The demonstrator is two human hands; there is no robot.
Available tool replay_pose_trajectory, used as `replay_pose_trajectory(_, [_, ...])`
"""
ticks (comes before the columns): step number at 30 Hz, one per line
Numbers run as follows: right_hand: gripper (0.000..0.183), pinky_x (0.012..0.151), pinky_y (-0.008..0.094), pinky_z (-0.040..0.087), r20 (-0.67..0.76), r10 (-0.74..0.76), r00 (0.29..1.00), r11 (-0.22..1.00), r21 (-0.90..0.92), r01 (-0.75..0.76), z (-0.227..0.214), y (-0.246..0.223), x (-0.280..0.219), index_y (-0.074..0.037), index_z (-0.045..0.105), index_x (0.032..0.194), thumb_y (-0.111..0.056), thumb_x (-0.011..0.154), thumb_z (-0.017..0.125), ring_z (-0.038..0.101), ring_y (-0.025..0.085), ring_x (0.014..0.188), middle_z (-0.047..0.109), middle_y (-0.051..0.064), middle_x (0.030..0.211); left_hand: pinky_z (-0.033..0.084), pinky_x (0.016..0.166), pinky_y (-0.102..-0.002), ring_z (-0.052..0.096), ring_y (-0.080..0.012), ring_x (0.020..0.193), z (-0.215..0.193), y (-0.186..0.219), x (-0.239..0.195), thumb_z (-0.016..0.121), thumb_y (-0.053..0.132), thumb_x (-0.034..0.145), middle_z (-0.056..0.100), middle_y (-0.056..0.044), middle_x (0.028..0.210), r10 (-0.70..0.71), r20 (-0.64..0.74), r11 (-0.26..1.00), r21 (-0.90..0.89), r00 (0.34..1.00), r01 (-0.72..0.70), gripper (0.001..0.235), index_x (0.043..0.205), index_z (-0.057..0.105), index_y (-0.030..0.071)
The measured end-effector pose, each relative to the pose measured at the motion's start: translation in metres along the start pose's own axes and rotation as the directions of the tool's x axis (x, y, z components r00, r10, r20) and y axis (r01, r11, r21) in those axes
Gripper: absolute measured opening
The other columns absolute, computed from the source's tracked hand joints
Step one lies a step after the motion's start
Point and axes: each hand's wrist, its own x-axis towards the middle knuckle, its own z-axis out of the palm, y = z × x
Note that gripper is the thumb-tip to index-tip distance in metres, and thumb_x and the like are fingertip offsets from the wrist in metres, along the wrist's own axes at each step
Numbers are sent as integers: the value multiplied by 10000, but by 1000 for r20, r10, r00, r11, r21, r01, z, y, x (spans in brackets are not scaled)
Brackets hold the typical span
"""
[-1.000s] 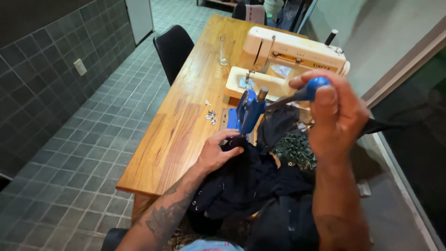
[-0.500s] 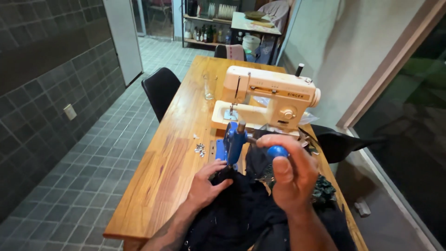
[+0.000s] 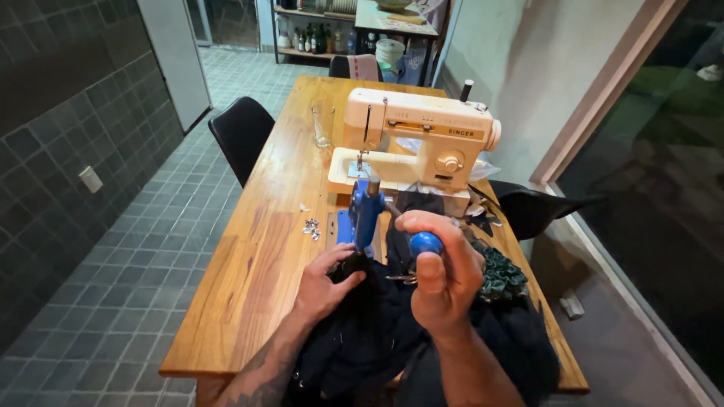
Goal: Attaching metal hardware to a garment using a manual hand press and making adjustments with a screwdriver
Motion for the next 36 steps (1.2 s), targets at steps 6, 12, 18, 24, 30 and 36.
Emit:
replay_pose_trajectory(6, [514,808,424,598,-59,-175,983,981,76,179,1,18,5,76,673,941,-397,1035,494,747,333,809,718,174,833,520,1017,-429,692,-298,1157,7,-15,0,941,300,682,784,-68,1144,79,-104,997,-17,992,-81,419,1040,793,140])
replay_pose_trajectory(12, [504,811,430,588,-43,-188,981,980,53,191,1,19,3,77,664,969,-386,1046,481,738,334,821,712,178,844,523,1003,-427,689,-295,1160,5,-18,-1,914,294,718,772,-64,1183,92,-74,995,-21,993,-94,413,1084,784,152])
replay_pose_trajectory(18, [476,808,414,587,4,-220,975,975,-12,220,-2,19,11,75,673,973,-359,1035,489,755,333,816,727,167,843,525,1001,-431,680,-296,1170,1,-14,-2,887,296,758,760,-66,1211,91,-49,996,-22,995,-92,397,1113,776,160])
replay_pose_trajectory(24, [637,751,368,587,20,-145,989,985,-90,146,-1,42,34,-1,716,1044,-579,1013,451,748,257,751,747,109,823,502,1025,-460,651,-331,1207,-4,-14,-4,843,312,808,726,-104,1271,116,15,993,-33,993,-116,434,1188,734,132])
replay_pose_trajectory(30, [294,407,152,286,51,390,919,862,329,-384,32,94,99,-98,668,1049,-361,1058,536,383,-15,433,736,119,844,481,1042,-481,628,-356,1230,-9,-10,-5,814,346,838,696,-134,1308,169,56,986,-11,984,-168,486,1247,697,112])
replay_pose_trajectory(36, [376,389,164,285,440,573,691,299,673,-676,42,171,106,5,622,1160,-339,1020,565,351,42,408,696,165,1089,373,1150,-416,543,-278,1352,-18,11,-5,714,311,892,586,-125,1448,84,187,994,48,979,-95,515,1326,598,61])
